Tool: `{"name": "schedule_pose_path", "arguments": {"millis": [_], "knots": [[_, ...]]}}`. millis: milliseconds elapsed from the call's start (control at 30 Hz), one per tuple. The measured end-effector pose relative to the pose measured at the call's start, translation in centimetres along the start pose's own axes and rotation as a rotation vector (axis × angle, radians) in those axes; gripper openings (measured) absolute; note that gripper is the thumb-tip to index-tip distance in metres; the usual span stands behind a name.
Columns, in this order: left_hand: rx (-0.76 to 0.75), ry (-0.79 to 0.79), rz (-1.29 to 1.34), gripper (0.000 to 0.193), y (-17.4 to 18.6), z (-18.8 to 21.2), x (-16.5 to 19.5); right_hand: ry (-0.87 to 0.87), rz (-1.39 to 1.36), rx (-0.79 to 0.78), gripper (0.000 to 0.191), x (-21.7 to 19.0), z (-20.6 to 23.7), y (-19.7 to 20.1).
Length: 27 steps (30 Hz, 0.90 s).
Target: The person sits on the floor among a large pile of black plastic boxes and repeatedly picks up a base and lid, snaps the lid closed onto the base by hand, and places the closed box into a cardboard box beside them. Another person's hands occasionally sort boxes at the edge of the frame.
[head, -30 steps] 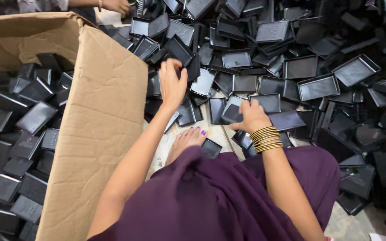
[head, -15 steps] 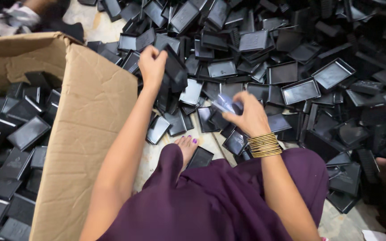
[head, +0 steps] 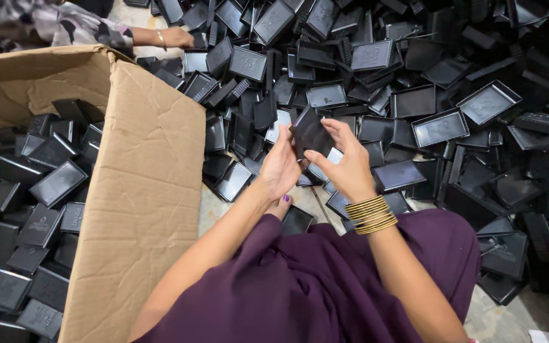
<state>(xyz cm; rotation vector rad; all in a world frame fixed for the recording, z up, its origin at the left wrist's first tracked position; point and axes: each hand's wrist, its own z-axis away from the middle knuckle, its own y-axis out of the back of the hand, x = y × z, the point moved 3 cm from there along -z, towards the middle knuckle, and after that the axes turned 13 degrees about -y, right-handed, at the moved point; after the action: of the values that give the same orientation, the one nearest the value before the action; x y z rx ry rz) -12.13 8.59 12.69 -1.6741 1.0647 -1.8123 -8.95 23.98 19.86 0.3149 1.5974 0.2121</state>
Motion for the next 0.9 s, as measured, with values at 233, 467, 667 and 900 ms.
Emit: {"name": "schedule_pose_path", "arguments": {"millis": [233,467,667,900], "knots": [[-0.085,-0.231,-0.241,0.078,-0.6,0.9,0.3,-0.116,-0.204,-0.102,0.075,1.0,-0.3,0.0],[-0.161,-0.255,-0.431,0.079,-1.4,1.5,1.1,-0.209,-0.233,-0.182,0.072,1.5,-0.1,-0.4],[-0.173,-0.260,-0.412,0.075,-1.5,2.0,1.6,-0.191,-0.057,-0.235,0.074,0.1,0.1,-0.1],[0.018,-0.229,-0.635,0.055,-0.4,1.4,2.4,0.125,0.341,-0.078,0.076,-0.4,1.1,-0.5]]}}
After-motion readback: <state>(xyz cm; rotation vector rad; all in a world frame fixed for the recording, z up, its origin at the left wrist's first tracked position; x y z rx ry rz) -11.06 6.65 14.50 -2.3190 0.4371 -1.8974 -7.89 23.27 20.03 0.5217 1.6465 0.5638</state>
